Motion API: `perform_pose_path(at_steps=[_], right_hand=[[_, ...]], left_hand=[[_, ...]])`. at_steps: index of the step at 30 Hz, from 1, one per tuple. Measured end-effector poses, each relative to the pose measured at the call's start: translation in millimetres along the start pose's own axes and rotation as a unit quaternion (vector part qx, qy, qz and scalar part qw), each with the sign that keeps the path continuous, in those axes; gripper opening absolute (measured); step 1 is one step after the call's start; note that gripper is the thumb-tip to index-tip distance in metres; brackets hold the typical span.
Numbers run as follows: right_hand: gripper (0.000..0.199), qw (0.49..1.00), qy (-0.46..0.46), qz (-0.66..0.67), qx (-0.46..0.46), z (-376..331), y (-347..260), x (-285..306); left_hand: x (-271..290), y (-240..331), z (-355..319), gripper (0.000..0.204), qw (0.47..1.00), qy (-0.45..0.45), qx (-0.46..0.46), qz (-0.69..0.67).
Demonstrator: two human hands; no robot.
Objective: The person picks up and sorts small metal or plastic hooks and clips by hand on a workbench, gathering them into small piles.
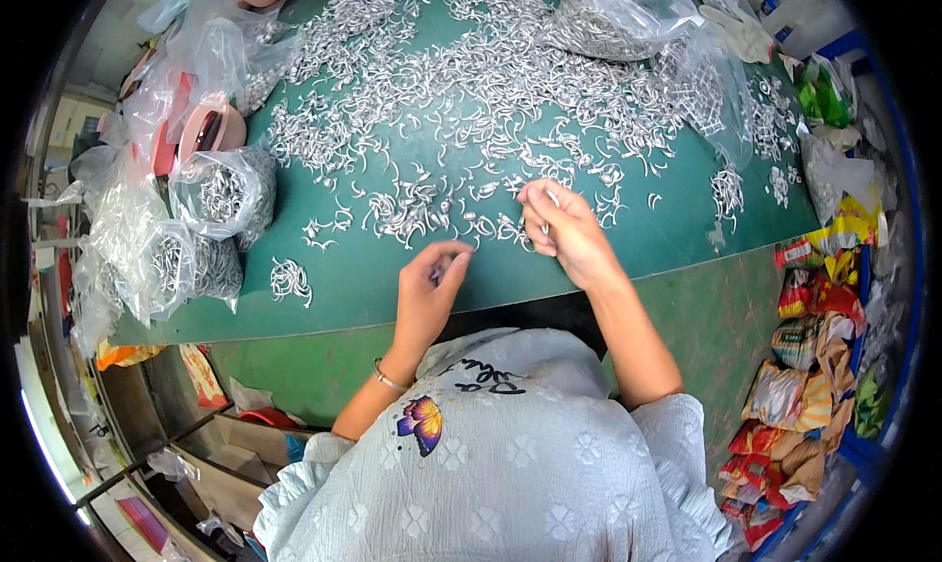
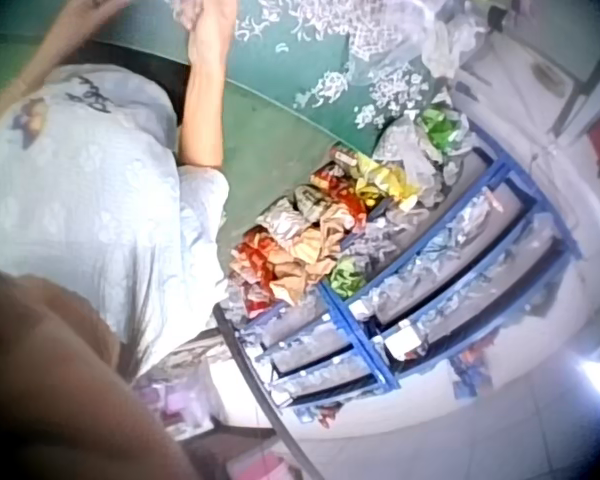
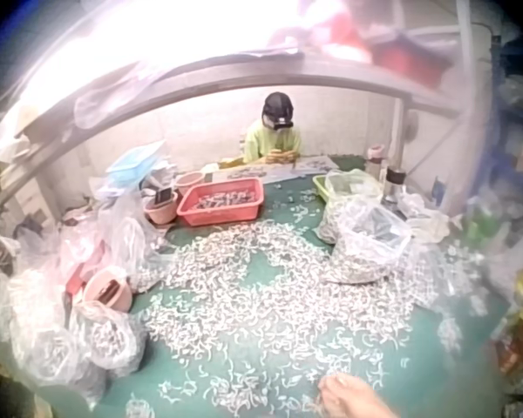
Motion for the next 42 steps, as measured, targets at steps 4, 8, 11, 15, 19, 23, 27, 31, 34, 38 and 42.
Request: perform_pose_path(at_steps=[4, 8, 11, 15, 19, 23, 27, 31, 34, 38, 42], right_hand=[[0.037, 0.996, -0.019, 0.082, 0.033, -11.1, -12.6, 18.7], [0.042, 0.994, 0.028, 0.085, 0.055, -29.8, -28.8, 61.9], [0.033, 0.982, 0.106, 0.141, 0.068, -44.2, -40.8, 95.6], [0.023, 0.977, 0.149, -0.132, 0.075, -59.1, -41.2, 110.6], [0.018, 0.831, 0.157, -0.503, 0.178, -45.7, -18.7, 32.0], [0.02, 0.739, 0.17, -0.637, 0.141, -39.5, -10.7, 0.3], [0.017, 0.798, 0.181, -0.543, 0.189, -37.2, -9.9, 21.8], [0.023, 0.978, 0.12, -0.151, 0.077, -38.0, -13.8, 56.3], [0.022, 0.985, 0.15, -0.029, 0.081, -44.5, -28.8, 81.8], [0.018, 0.861, 0.264, -0.331, 0.283, -51.9, -59.5, 109.0], [0.013, 0.858, 0.2, -0.416, 0.227, -24.7, -47.7, 66.3]], left_hand=[[-15.3, 33.6, 33.0, 0.021, 0.931, 0.0, -0.199, 0.307], [-30.0, 26.6, 54.2, 0.023, 0.888, -0.11, -0.114, 0.431], [-31.3, 24.3, 58.7, 0.019, 0.874, -0.156, -0.114, 0.445], [-22.2, 27.2, 62.2, 0.013, 0.909, -0.119, -0.119, 0.38], [-18.5, 29.4, 61.5, 0.015, 0.912, -0.1, -0.125, 0.377], [-19.6, 26.0, 61.9, 0.022, 0.924, -0.076, -0.12, 0.356], [-32.0, 36.7, 67.4, 0.018, 0.91, -0.095, -0.192, 0.356], [-44.9, 34.5, 83.9, 0.014, 0.882, -0.158, -0.221, 0.386], [-48.2, 33.1, 88.3, 0.012, 0.857, -0.203, -0.236, 0.412], [-33.9, 37.6, 91.0, 0.01, 0.932, -0.168, -0.217, 0.235], [-22.5, 4.8, 77.9, 0.009, 0.845, -0.296, 0.155, -0.417]])
Point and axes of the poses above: each hand's wrist, its own z-axis towards the middle knuckle, its own x-axis out of the back of the hand, y = z × x, the point moved 7 cm from there along z, towards the middle knuckle, and after that the axes turned 1 degree about -z, right-handed, at the moved point
